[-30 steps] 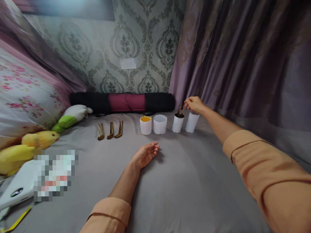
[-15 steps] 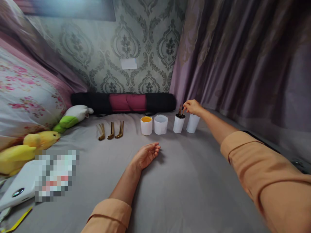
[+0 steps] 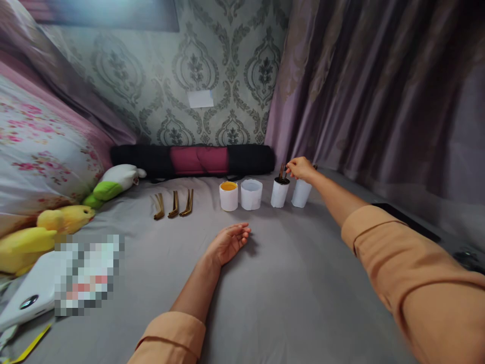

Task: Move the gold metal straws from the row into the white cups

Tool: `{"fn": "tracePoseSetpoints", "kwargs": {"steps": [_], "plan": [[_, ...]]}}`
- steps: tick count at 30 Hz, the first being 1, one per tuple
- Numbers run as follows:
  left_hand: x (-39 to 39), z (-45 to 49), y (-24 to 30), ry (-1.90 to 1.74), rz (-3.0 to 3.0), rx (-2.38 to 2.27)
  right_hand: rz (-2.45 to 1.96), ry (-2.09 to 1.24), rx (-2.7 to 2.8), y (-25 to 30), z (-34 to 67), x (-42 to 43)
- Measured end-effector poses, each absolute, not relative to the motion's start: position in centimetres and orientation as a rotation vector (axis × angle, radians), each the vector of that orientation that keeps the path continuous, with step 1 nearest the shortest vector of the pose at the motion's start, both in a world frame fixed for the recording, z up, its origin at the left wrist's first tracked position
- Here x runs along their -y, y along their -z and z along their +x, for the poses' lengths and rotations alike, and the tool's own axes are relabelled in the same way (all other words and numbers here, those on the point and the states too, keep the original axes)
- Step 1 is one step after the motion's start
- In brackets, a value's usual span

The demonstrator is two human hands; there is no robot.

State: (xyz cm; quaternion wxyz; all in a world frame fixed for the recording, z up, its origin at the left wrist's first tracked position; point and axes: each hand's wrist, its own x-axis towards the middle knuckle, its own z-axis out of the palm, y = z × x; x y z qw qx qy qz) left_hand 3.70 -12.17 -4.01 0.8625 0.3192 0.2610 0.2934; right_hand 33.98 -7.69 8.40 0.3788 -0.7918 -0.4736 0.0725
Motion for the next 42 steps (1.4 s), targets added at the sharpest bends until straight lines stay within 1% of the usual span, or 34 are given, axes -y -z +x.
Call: {"fn": "tracePoseSetpoints", "kwargs": {"steps": [22, 42], "plan": [[12.2, 3.7, 3.9, -0.616, 0.672, -0.545, -2.016, -0.329, 1.227, -8.4, 32.7, 8.2], [12.2, 3.7, 4.0, -0.618, 0.674, -0.534, -2.028, -0.330, 1.172, -8.5, 32.6, 8.3]]}}
